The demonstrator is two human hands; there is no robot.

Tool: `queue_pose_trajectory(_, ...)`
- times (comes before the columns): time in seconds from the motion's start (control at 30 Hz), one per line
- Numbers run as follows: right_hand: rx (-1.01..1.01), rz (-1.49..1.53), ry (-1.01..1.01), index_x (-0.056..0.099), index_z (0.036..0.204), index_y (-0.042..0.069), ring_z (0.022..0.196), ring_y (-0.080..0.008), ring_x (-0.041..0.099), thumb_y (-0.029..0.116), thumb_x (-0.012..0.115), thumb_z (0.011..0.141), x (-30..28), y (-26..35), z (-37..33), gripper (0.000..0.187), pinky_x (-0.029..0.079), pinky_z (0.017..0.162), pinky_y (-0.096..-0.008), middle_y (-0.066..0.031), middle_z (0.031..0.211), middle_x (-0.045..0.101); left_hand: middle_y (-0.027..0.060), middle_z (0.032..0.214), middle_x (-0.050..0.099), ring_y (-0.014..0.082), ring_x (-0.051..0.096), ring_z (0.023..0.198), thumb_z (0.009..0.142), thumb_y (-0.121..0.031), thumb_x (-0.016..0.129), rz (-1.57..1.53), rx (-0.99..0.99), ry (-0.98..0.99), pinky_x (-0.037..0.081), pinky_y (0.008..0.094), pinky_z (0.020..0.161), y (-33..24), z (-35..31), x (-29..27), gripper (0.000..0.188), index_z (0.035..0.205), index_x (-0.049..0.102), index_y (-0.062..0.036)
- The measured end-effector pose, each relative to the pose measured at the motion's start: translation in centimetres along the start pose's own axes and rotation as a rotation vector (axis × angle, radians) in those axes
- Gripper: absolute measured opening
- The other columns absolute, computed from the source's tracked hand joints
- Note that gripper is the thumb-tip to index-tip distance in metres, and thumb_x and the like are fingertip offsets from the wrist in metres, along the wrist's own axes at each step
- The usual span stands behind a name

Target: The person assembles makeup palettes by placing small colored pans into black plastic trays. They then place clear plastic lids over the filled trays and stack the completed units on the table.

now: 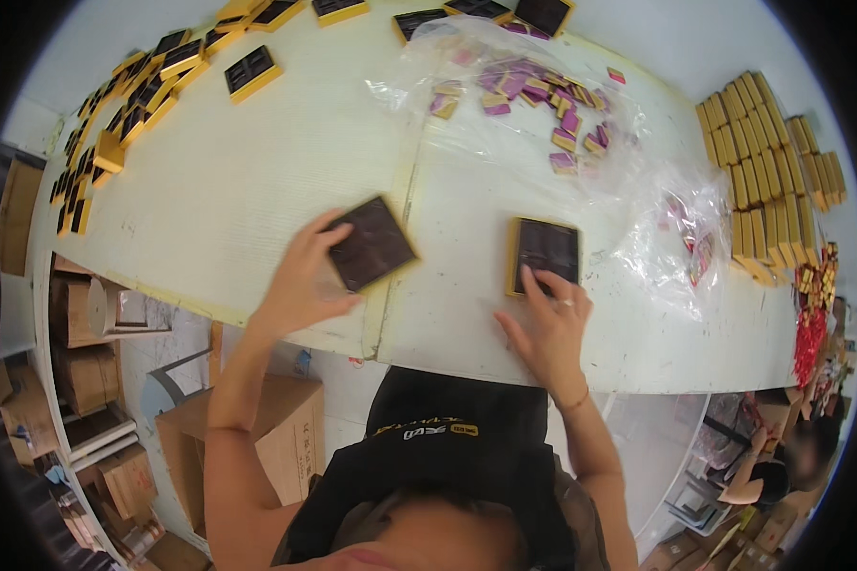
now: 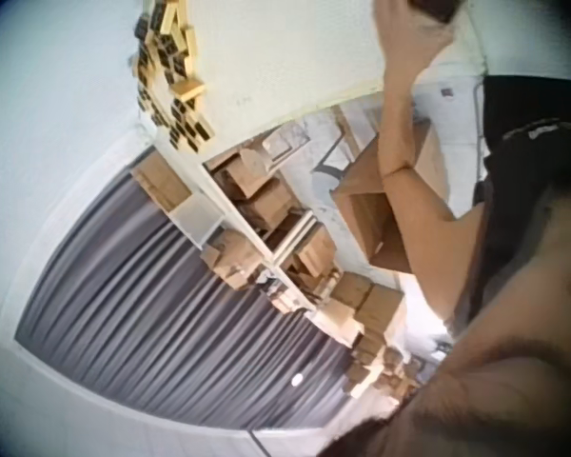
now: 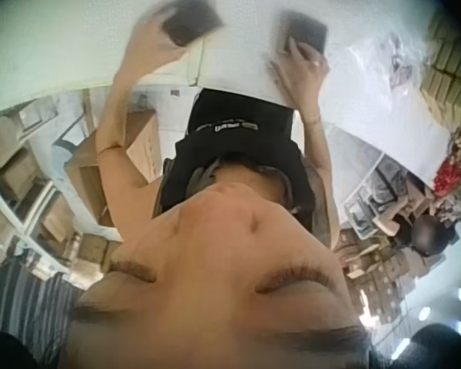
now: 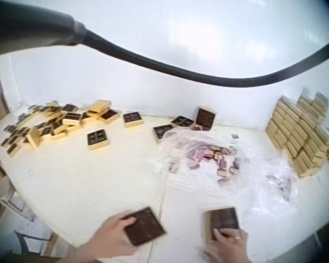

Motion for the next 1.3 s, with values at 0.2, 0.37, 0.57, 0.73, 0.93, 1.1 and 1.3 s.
queue_pose_trajectory(0.2, 0.314, 0.034, -0.216, 0.061, 0.125, 0.005, 0.126, -0.0334, 0.042, 0.026, 0.081, 0.074, -0.2, -1.4, -5.5, 0.059, 0.026, 0.108, -0.0473, -0.0096, 0.127, 0.056, 0.0212, 0.149, 0.035, 0.0403, 0.034, 0.137, 0.066, -0.038, 0.081, -0.14, 0.406, 0.267, 0.03, 0.0475, 0.114, -8.2, 6.6, 12.2, 0.087, 0.138, 0.045, -0.005)
queue_pose_trajectory(0.37, 0.42, -0.05, -0.279, 0.06, 0.11, 0.005, 0.131, -0.0365, 0.04, 0.021, 0.079, 0.075, -1.1, -5.5, -7.7, 0.043, 0.024, 0.11, -0.0512, -0.0117, 0.126, 0.056, 0.0186, 0.142, 0.046, 0.0355, 0.039, 0.136, 0.077, -0.031, 0.078, -0.187, 0.497, 0.014, 0.031, 0.0498, 0.112, -7.8, 11.0, 8.1, 0.064, 0.129, 0.053, -0.0047)
queue_pose_trajectory(0.57, 0.431, 0.058, -0.318, 0.059, 0.111, 0.002, 0.13, -0.0401, 0.04, 0.015, 0.068, 0.083, -1.1, -5.5, -7.5, 0.032, 0.025, 0.109, -0.0521, -0.0156, 0.125, 0.056, 0.0158, 0.12, 0.057, 0.0326, 0.05, 0.117, 0.084, -0.012, 0.069, 0.35, 0.057, -0.981, 0.036, 0.0437, 0.103, 13.9, 20.8, -9.1, 0.037, 0.117, 0.058, -0.0024)
queue_pose_trajectory(0.73, 0.407, 0.114, -0.312, 0.06, 0.114, 0.001, 0.129, -0.0407, 0.04, 0.013, 0.063, 0.085, -1.3, -5.4, -7.1, 0.031, 0.028, 0.109, -0.0513, -0.0171, 0.125, 0.057, 0.0192, 0.132, 0.052, 0.0365, 0.043, 0.125, 0.09, -0.044, 0.06, 0.756, -0.302, -0.593, 0.029, 0.0527, 0.105, 21.6, 25.2, -7.8, 0.05, 0.125, 0.063, -0.0081)
queue_pose_trajectory(0.93, 0.412, 0.134, -0.32, 0.061, 0.114, 0.001, 0.128, -0.0419, 0.041, 0.015, 0.067, 0.081, -1.1, -5.7, -7.5, 0.036, 0.029, 0.109, -0.052, -0.017, 0.126, 0.056, 0.0254, 0.142, 0.043, 0.041, 0.033, 0.135, 0.084, -0.085, 0.028, 0.455, -0.754, -0.363, 0.017, 0.063, 0.108, 13.8, 37.7, -1.6, 0.096, 0.128, 0.063, -0.0066)
queue_pose_trajectory(1.1, 0.358, 0.068, -0.131, 0.055, 0.136, 0.01, 0.138, -0.0393, 0.033, 0.045, 0.078, 0.074, -2.4, -5.3, -6.3, 0.075, 0.012, 0.115, -0.0592, -0.0138, 0.142, 0.047, 0.0218, 0.155, 0.03, 0.0375, 0.021, 0.146, 0.079, -0.08, 0.047, 0.536, -0.531, -0.472, 0.005, 0.0661, 0.112, 23.0, 40.0, 2.6, 0.083, 0.146, 0.045, -0.0307)
queue_pose_trajectory(1.3, 0.266, 0.098, -0.104, 0.059, 0.135, 0.024, 0.146, -0.043, 0.016, 0.049, 0.08, 0.071, -2.7, -4.9, -7.3, 0.071, 0.0, 0.114, -0.0635, -0.0119, 0.154, 0.036, 0.0075, 0.143, 0.051, 0.0325, 0.045, 0.132, 0.086, -0.038, 0.061, 0.937, 0.022, -0.249, 0.031, 0.0478, 0.108, 24.7, 36.3, 0.8, 0.046, 0.131, 0.06, -0.03)
Point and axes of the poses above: each hand's wrist, its own z-axis towards the middle knuckle, its own x-axis out of the palm, y = z × x, the point moved 3 cm from there along z, towards the middle knuckle
